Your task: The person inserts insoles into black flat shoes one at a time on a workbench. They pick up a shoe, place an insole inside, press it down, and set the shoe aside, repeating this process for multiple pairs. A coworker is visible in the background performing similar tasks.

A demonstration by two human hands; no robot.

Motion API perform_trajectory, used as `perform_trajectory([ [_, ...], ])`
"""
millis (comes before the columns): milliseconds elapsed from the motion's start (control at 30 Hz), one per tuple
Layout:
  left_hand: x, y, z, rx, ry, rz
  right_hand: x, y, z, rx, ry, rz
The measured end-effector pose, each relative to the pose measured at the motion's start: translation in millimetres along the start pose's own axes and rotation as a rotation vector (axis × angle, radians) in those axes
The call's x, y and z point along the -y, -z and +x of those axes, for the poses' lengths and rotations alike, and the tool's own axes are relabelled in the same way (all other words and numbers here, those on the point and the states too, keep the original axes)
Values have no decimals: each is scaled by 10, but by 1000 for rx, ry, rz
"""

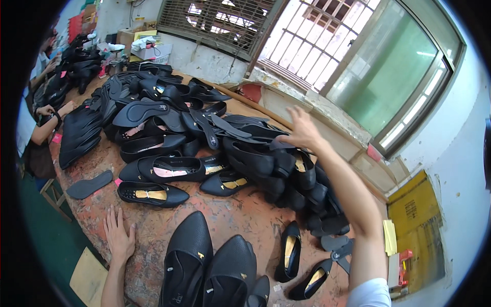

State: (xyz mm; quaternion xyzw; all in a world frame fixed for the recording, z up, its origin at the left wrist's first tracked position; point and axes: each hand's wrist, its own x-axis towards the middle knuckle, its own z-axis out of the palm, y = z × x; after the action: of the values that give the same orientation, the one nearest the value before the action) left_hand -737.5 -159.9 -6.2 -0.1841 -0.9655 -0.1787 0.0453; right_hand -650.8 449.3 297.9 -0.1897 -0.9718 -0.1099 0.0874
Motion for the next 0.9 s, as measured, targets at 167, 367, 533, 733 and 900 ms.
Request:
perform_trajectory([
  [167, 30, -2, -56, -10, 19, -1, 600, -1106, 861, 368, 72, -490],
  [367, 48, 29, -68, -15, 45, 72, 451, -1818, 1054, 294, 123, -359],
  [533, 51, 1, -38, -9, 20, 57, 382, -1822, 959, 280, 277, -391],
  [733, 15, 72, -3, -2, 33, 32, -5, -595, 564, 286, 171, -411],
  [900, 62, -30, 45, -10, 32, 85, -1007, 766, -709, 55, 165, -420],
])
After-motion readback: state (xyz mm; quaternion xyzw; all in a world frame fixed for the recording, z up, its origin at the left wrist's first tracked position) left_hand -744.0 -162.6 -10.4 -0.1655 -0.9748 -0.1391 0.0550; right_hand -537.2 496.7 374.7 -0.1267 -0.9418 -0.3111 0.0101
